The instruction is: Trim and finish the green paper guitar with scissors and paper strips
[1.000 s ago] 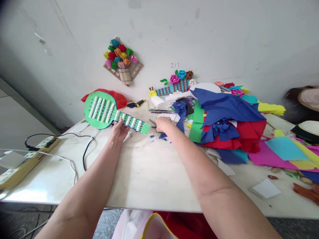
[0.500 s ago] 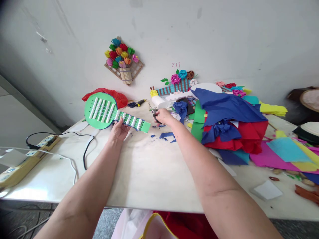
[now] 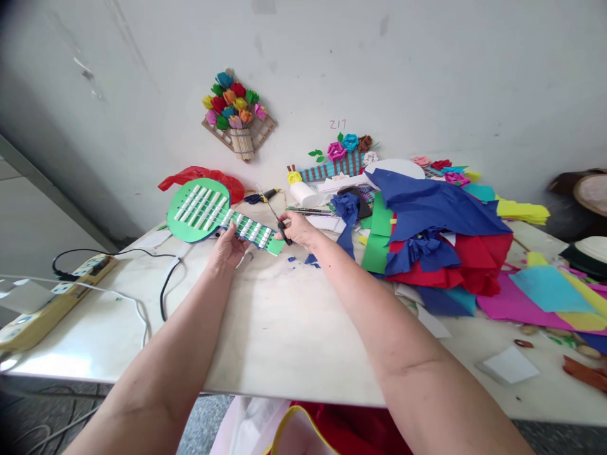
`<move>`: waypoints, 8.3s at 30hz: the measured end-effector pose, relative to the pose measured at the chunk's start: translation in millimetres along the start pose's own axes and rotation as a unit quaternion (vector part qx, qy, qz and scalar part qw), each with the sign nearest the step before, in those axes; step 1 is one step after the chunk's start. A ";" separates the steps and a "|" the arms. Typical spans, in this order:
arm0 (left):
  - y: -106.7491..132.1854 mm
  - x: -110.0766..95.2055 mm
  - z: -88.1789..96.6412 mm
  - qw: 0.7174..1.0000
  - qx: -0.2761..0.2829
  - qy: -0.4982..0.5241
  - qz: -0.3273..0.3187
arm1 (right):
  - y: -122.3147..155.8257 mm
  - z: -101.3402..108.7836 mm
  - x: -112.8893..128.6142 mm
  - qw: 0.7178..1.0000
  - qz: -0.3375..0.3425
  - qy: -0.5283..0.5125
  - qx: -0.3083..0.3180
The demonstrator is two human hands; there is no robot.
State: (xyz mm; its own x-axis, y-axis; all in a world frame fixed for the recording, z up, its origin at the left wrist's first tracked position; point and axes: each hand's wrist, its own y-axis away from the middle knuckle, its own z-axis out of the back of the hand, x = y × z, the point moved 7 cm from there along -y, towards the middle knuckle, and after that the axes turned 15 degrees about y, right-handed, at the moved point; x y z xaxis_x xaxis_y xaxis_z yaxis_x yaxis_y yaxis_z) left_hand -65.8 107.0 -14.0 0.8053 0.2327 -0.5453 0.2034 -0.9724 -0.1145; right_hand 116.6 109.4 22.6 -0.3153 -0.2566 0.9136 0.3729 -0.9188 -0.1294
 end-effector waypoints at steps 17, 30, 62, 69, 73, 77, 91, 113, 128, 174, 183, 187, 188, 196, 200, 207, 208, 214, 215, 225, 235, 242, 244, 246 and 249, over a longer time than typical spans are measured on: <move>12.2 13.0 -18.3 0.983 0.140 -0.082 0.084 | -3.9 6.1 -6.8 0.998 -0.007 -0.008 -0.064; 11.5 18.4 -15.8 0.988 0.105 -0.034 0.108 | -2.9 3.0 -5.3 0.996 0.001 -0.025 -0.089; 5.3 3.8 -9.6 0.997 0.078 -0.018 0.024 | 5.9 18.7 -3.3 0.975 0.050 0.157 0.150; 4.1 1.2 -7.1 0.998 0.063 -0.003 0.016 | 11.8 30.9 4.1 0.974 0.049 0.178 0.134; 4.5 0.1 -7.4 0.998 0.058 0.008 0.014 | 9.7 36.2 1.3 0.971 0.054 0.190 0.137; 4.3 -0.5 -6.1 0.999 0.047 0.017 0.012 | 7.8 39.9 -1.2 0.968 0.047 0.207 0.135; 4.4 -1.7 -5.6 0.999 0.050 0.003 0.009 | 15.2 41.9 7.1 0.970 0.028 0.214 0.112; 5.0 -1.8 -6.5 0.999 0.052 -0.005 0.002 | 10.7 40.8 7.3 0.971 0.064 0.201 0.116; 8.5 -0.3 -11.6 0.997 0.064 -0.005 0.033 | 14.4 28.0 27.9 0.935 0.133 0.305 0.121; 9.8 -1.3 -18.4 0.992 0.122 0.016 0.020 | 29.0 26.2 65.2 0.783 0.135 0.607 -0.006; 7.8 -2.2 -17.8 0.992 0.124 0.032 0.013 | 30.9 25.1 68.6 0.779 0.152 0.607 -0.032; 7.7 -2.9 -16.9 0.993 0.115 0.021 0.009 | 31.2 25.5 68.9 0.779 0.161 0.605 -0.036; 7.6 -3.2 -16.6 0.993 0.114 0.019 0.009 | 31.1 25.6 68.7 0.780 0.162 0.604 -0.035; 7.4 -4.9 -16.5 0.990 0.132 0.037 0.012 | 32.1 24.2 71.6 0.782 0.177 0.596 -0.036; 7.8 -5.3 -17.1 0.991 0.129 0.032 0.011 | 32.3 23.9 72.5 0.778 0.178 0.601 -0.038; 6.9 -6.5 -14.4 0.995 0.104 0.006 -0.001 | 31.5 23.2 72.3 0.784 0.180 0.593 -0.033; 6.8 -6.4 -14.3 0.995 0.104 0.005 -0.001 | 31.4 23.3 72.1 0.786 0.179 0.590 -0.033; 7.0 -6.1 -15.1 0.993 0.117 0.010 0.001 | 28.8 24.9 66.6 0.837 0.163 0.523 -0.012; 7.1 -5.9 -15.4 0.993 0.119 0.012 0.002 | 27.8 24.6 64.2 0.851 0.158 0.501 -0.001; 8.9 -4.5 -17.0 0.994 0.113 0.002 0.004 | 17.0 19.8 47.2 0.906 0.138 0.396 0.059; 7.6 -5.1 -16.2 0.993 0.118 -0.010 -0.006 | 21.2 24.7 51.9 0.884 0.116 0.451 0.031; 8.1 -5.2 -17.2 0.991 0.135 -0.005 -0.007 | 22.7 25.8 55.0 0.871 0.119 0.476 0.015; 7.7 -5.1 -16.5 0.991 0.131 -0.007 -0.007 | 23.2 26.5 55.7 0.866 0.120 0.486 0.010; 7.6 -5.2 -16.1 0.992 0.128 -0.009 -0.009 | 23.5 27.2 56.4 0.861 0.120 0.495 0.005; 8.0 -5.2 -17.4 0.991 0.136 -0.002 -0.010 | 23.3 27.6 56.9 0.857 0.121 0.502 0.001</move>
State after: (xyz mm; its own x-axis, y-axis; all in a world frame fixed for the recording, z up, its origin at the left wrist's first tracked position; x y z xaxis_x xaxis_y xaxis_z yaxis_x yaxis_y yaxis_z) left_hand -58.6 98.4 2.4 0.8003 0.2526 -0.5439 0.0611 -0.9366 -0.3451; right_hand 131.4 81.6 82.3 -0.8195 -0.5689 0.0693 0.5344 -0.8021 -0.2666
